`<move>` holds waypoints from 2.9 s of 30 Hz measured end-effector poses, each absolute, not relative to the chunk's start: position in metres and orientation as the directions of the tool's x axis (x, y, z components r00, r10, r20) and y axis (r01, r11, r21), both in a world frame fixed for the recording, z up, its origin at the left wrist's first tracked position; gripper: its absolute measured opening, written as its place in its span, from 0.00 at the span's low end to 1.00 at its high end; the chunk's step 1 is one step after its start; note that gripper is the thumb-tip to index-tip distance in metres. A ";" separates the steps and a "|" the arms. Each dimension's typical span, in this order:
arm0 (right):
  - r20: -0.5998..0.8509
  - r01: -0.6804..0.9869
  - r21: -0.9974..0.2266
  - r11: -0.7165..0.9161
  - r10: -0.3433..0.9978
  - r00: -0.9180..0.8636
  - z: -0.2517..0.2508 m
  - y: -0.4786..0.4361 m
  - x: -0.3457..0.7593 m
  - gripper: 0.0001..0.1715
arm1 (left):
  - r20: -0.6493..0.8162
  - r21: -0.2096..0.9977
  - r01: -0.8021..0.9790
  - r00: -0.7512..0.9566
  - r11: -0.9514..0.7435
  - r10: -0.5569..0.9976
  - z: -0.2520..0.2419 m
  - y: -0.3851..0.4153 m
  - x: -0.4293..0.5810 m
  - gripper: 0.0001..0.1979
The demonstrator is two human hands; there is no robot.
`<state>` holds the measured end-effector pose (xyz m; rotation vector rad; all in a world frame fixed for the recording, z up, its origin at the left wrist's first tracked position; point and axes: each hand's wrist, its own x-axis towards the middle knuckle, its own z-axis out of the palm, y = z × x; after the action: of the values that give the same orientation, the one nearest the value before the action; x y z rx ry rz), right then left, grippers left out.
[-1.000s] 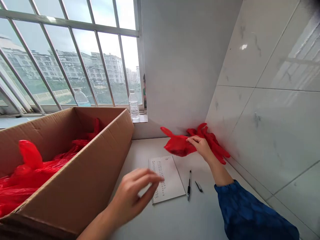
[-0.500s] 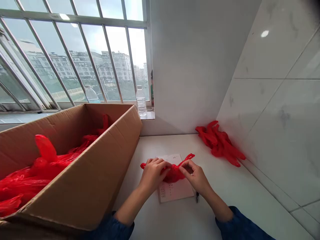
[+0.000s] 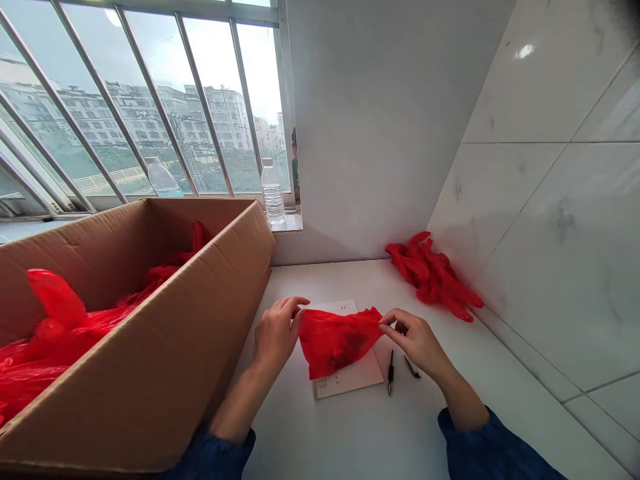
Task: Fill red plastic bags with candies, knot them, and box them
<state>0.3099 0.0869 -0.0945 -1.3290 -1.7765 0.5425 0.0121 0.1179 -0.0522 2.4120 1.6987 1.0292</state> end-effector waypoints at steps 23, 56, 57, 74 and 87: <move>0.410 0.572 -0.787 0.230 0.889 0.206 -0.092 0.084 0.300 0.17 | 0.557 0.607 0.608 0.135 -0.512 0.820 -0.039 0.103 0.026 0.08; 0.194 0.368 -0.895 0.254 0.962 -0.193 0.006 0.047 0.312 0.18 | -0.038 0.189 0.852 0.504 -0.489 0.863 0.009 0.022 0.035 0.13; 0.145 0.415 -0.879 0.236 0.960 -0.240 0.010 0.043 0.317 0.20 | -0.058 0.168 0.841 0.530 -0.515 0.846 0.007 0.021 0.036 0.15; 0.136 0.493 -0.801 0.340 0.905 -0.403 0.018 0.035 0.336 0.18 | -0.107 0.034 0.736 0.675 -0.676 0.730 -0.039 0.045 0.062 0.12; 0.092 0.584 -0.712 0.391 0.875 -0.475 0.033 0.011 0.324 0.37 | -0.037 -0.083 0.892 0.442 -0.444 0.896 -0.057 0.070 0.034 0.30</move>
<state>0.3239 0.0113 0.0326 -1.2509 -2.1966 0.8539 0.0340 0.0703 -0.0569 2.7110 1.6826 -0.1198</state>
